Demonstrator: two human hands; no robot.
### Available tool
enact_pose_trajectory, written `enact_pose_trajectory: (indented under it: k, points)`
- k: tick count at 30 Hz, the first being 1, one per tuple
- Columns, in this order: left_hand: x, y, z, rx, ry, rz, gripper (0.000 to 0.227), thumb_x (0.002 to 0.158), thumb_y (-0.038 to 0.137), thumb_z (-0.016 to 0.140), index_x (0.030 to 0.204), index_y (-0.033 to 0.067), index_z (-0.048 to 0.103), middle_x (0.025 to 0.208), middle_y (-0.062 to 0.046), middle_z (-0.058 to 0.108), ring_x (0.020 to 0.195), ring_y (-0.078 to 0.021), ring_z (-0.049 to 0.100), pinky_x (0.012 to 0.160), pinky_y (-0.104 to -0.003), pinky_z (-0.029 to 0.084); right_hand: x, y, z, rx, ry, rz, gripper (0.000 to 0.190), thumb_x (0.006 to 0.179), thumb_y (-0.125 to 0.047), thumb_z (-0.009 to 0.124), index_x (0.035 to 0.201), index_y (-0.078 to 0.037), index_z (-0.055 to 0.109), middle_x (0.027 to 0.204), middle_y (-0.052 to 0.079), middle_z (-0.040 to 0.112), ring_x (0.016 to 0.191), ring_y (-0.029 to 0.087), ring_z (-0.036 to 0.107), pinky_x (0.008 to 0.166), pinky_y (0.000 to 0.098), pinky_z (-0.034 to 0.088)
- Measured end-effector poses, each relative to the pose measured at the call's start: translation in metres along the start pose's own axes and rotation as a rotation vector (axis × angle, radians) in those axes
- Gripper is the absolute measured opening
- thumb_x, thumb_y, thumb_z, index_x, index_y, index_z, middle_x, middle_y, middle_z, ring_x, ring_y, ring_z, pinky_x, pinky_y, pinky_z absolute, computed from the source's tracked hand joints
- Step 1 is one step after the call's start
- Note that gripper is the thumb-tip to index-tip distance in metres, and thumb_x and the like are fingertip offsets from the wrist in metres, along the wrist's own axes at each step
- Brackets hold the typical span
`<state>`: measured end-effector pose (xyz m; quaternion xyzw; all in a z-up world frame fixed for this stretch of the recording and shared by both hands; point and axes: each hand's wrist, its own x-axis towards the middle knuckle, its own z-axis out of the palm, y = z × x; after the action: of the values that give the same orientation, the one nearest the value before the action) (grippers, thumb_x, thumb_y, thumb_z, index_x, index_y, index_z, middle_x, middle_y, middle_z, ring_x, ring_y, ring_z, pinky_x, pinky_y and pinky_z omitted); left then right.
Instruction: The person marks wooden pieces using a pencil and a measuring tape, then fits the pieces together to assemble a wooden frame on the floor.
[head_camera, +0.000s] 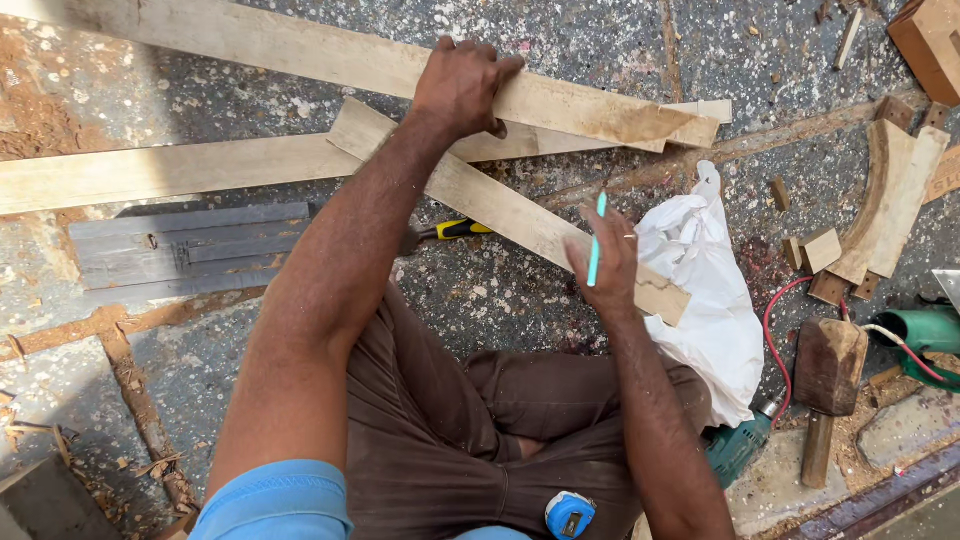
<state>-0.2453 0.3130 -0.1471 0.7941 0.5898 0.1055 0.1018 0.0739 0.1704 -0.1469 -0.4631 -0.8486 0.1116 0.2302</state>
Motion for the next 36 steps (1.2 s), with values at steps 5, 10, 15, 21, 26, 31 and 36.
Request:
enact_pose_trajectory:
  k: [5,10,15,21,26,31,36]
  points:
    - [0.034,-0.036,0.049,0.076,0.099,-0.047,0.092,0.064,0.056,0.095,0.138,0.0139,0.061,0.122,-0.014,0.069,0.115,-0.0311,0.062,0.101,-0.051,0.044,-0.004,-0.012,0.023,-0.188,-0.252,0.053,0.091,0.081,-0.041,0.088,0.152,-0.004,0.044,0.141,0.026,0.055,0.129,0.044,0.053,0.11,0.0574,0.038]
    - [0.046,-0.072,0.085,0.139,0.175,-0.045,0.085,0.071,0.053,0.094,0.137,0.0083,0.063,0.13,-0.013,0.068,0.125,-0.0285,0.057,0.11,-0.049,0.04,0.007,0.002,0.033,-0.169,-0.376,0.156,0.101,0.073,-0.036,0.09,0.155,-0.006,0.04,0.138,0.024,0.055,0.125,0.043,0.053,0.109,0.0581,0.039]
    - [0.049,-0.072,0.096,0.231,0.087,-0.066,0.093,0.067,0.059,0.09,0.137,0.0067,0.059,0.124,-0.016,0.066,0.12,-0.0304,0.057,0.107,-0.051,0.039,-0.008,0.013,0.036,-0.119,-0.367,0.082,0.098,0.07,-0.03,0.092,0.152,-0.008,0.044,0.135,0.02,0.058,0.125,0.039,0.053,0.108,0.0573,0.037]
    - [0.04,-0.07,0.043,0.0,-0.137,-0.252,0.093,0.084,0.073,0.077,0.139,-0.0002,0.059,0.117,-0.021,0.068,0.101,-0.0293,0.066,0.084,-0.047,0.055,-0.03,0.003,0.025,-0.045,-0.408,0.005,0.099,0.068,-0.031,0.092,0.152,-0.008,0.045,0.133,0.02,0.058,0.125,0.038,0.053,0.109,0.0573,0.035]
    - [-0.003,-0.073,0.0,-0.071,-0.259,-0.307,0.084,0.078,0.075,0.075,0.131,0.0105,0.07,0.113,-0.017,0.072,0.095,-0.028,0.07,0.082,-0.045,0.059,-0.033,0.0,0.025,-0.008,-0.371,-0.012,0.097,0.066,-0.03,0.091,0.15,-0.01,0.047,0.137,0.022,0.056,0.127,0.04,0.051,0.109,0.0573,0.033]
    - [-0.036,-0.06,-0.007,0.036,-0.549,-0.266,0.098,0.075,0.075,0.076,0.144,0.0097,0.055,0.132,-0.02,0.063,0.113,-0.0342,0.065,0.094,-0.049,0.057,-0.036,0.002,0.024,0.022,-0.391,0.016,0.093,0.071,-0.031,0.088,0.152,-0.011,0.047,0.135,0.019,0.057,0.128,0.038,0.05,0.111,0.0561,0.034]
    - [-0.058,-0.043,-0.004,0.163,-0.707,-0.214,0.115,0.074,0.076,0.075,0.158,0.0111,0.031,0.156,-0.021,0.039,0.129,-0.0397,0.053,0.099,-0.052,0.055,-0.036,0.005,0.022,0.048,-0.363,0.02,0.092,0.071,-0.029,0.087,0.152,-0.012,0.047,0.136,0.016,0.058,0.13,0.036,0.05,0.113,0.0543,0.034]
